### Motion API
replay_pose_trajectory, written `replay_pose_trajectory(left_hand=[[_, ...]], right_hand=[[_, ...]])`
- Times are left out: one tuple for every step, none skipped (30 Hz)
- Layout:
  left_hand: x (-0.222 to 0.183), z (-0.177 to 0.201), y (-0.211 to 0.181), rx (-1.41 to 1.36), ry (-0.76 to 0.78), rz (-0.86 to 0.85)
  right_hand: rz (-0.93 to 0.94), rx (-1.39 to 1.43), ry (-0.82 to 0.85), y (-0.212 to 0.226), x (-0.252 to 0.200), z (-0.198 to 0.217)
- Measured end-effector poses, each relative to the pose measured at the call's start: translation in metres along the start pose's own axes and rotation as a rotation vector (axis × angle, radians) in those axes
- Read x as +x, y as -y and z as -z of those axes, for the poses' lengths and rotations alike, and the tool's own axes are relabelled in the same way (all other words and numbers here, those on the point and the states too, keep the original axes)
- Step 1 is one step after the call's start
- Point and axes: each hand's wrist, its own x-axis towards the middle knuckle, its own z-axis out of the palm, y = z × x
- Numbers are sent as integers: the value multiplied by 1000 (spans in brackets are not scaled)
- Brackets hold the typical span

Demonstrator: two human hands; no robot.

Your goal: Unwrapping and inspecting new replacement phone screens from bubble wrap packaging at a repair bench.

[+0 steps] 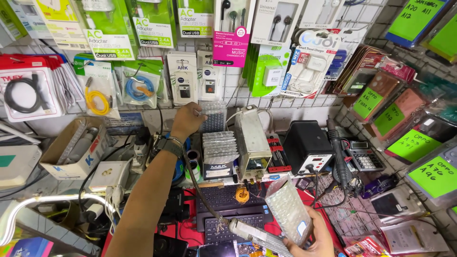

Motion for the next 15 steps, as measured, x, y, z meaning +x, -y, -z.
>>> replay_pose_trajectory(left_hand=[[-1, 0, -2, 0, 1, -2], [-2, 0, -4, -4, -18, 17], [-3, -1, -7, -8, -36, 37], [-2, -1, -7, -9, -36, 32], [0, -2, -8, -32, -41, 59], [1, -3, -8, -54, -45, 88], [6, -5, -6, -56, -42, 84], [10, -8, -3, -100, -28, 109], [14, -10, 0, -144, -13, 135], [12, -9, -3, -145, -9, 133], [10, -8, -5, -197, 34, 116], [8, -5, -7, -248, 76, 100], [4, -5, -9, -248, 78, 99], [1, -3, -10, -227, 136, 58], [-2, -1, -12, -206, 194, 16]], right_hand=[[0, 1, -2, 3, -2, 0], [-32, -13, -1, 7, -4, -1], [-65, -27, 0, 10, -6, -1], [-63, -25, -5, 6, -4, 1], [-23, -69, -15, 1, -3, 2], [14, -115, -27, -3, -2, 4], [14, -114, -32, 2, -5, 3], [17, -107, -58, 8, -9, 1], [19, -100, -85, 13, -13, 0], [17, -100, -89, 15, -12, 0], [-29, -79, -87, 18, -11, 0], [-75, -58, -82, 21, -11, 0], [-76, -58, -84, 13, -8, 3], [-32, -81, -77, 7, -4, 5], [13, -104, -70, 0, 0, 6]])
